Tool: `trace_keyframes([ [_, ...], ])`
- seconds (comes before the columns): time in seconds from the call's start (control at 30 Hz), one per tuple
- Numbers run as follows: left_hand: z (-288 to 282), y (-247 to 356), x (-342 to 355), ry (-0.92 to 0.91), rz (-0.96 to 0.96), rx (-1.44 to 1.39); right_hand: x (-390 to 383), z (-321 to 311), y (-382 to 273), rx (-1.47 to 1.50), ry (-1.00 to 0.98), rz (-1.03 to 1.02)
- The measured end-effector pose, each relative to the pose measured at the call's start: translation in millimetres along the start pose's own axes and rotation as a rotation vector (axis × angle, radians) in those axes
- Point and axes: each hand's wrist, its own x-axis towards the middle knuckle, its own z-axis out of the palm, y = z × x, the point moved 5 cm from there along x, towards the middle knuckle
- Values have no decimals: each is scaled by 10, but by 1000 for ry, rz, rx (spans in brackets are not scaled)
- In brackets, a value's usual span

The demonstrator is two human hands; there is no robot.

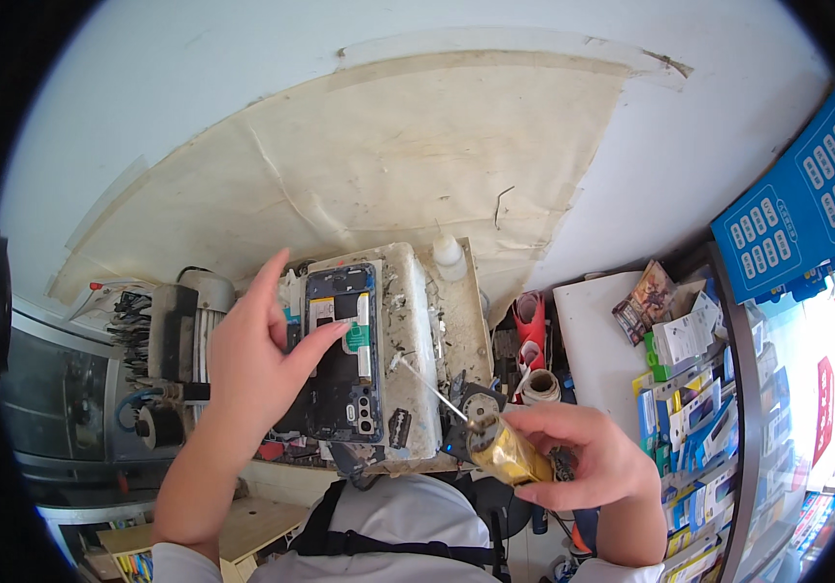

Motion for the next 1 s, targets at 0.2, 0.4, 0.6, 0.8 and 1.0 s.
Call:
trace_keyframes([
  [0.2,-292,228,-1121,-201,66,-955,-164,648,-94,65,-135,-73],
  [0.4,23,-143,-1796,-286,-406,-1611,-21,1742,155,17,91,-113],
  [0.6,0,-557,-1939,-227,-517,-1916,142,2701,565,67,128,52],
  [0.8,-39,-834,-2022,-242,-608,-2027,279,3207,618,35,327,9],
  [1.0,5,-915,-2087,-309,-735,-2044,262,3414,573,-215,430,83],
])
